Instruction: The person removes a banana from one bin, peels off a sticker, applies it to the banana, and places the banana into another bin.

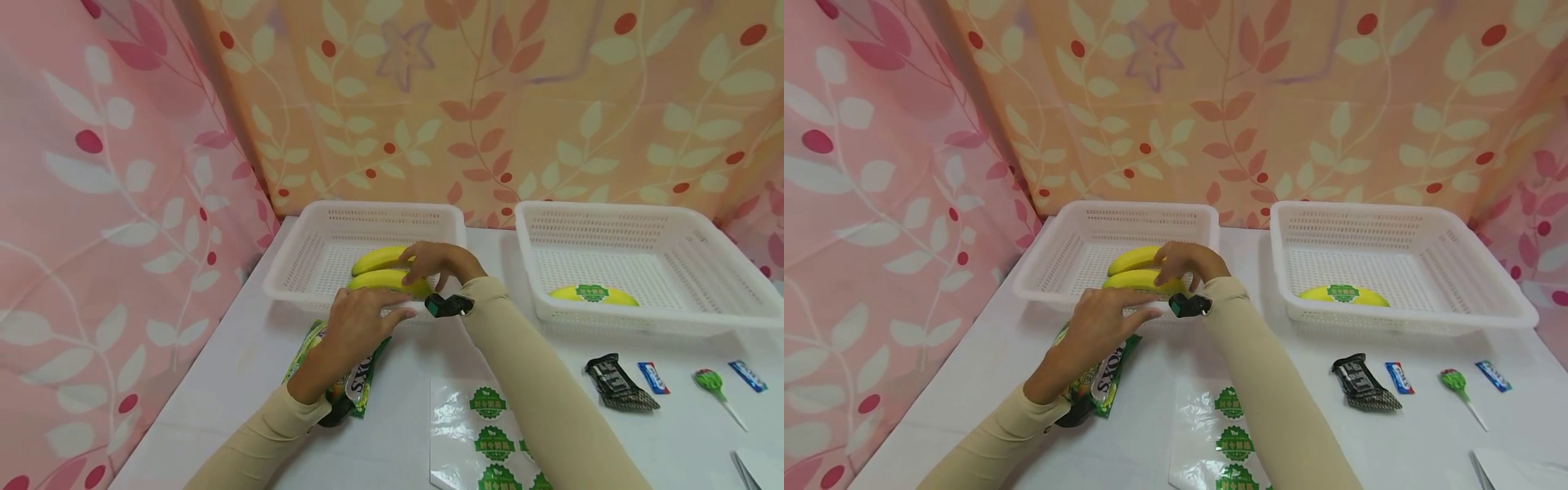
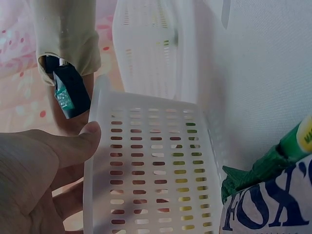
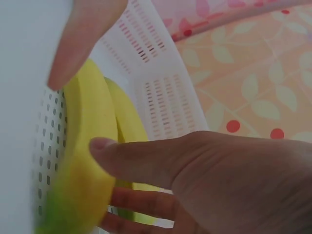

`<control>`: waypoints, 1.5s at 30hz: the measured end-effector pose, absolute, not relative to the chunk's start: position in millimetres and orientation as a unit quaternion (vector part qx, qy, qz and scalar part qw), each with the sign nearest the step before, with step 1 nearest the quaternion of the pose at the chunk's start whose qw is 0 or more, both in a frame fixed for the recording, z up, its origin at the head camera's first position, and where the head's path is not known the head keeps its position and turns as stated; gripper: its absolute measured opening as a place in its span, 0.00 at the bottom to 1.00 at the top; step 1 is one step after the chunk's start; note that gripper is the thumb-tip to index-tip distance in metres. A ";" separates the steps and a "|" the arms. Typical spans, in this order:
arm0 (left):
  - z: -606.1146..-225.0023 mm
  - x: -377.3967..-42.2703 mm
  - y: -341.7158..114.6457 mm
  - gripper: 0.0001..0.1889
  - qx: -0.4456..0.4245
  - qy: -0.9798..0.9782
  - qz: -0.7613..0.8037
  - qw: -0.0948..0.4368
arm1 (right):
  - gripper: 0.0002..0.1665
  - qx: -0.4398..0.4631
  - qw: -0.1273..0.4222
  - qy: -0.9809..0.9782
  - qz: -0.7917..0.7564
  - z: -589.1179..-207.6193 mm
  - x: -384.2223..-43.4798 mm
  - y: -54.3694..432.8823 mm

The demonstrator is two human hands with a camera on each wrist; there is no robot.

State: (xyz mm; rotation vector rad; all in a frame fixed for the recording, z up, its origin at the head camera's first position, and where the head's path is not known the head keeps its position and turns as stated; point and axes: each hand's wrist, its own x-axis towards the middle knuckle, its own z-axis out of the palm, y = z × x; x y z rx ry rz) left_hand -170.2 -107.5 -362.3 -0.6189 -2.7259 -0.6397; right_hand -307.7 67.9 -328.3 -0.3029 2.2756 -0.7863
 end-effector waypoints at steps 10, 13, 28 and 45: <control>-362.4 -169.5 -106.7 0.19 -0.214 -0.941 -0.229 0.130 | 0.23 -0.134 0.387 0.867 -0.284 -331.9 -306.7 68.1; -361.6 -169.5 -107.0 0.20 -0.213 -0.941 -0.229 0.130 | 0.22 -0.145 0.379 0.869 -0.285 -331.2 -306.3 68.3; -362.6 -170.7 -108.5 0.20 -0.217 -0.942 -0.219 0.132 | 0.26 -0.242 0.201 0.878 -0.361 -297.5 -288.5 104.8; -363.2 -169.9 -107.5 0.16 -0.217 -0.938 -0.230 0.140 | 0.20 -0.290 0.079 0.882 -0.364 -285.0 -193.3 207.2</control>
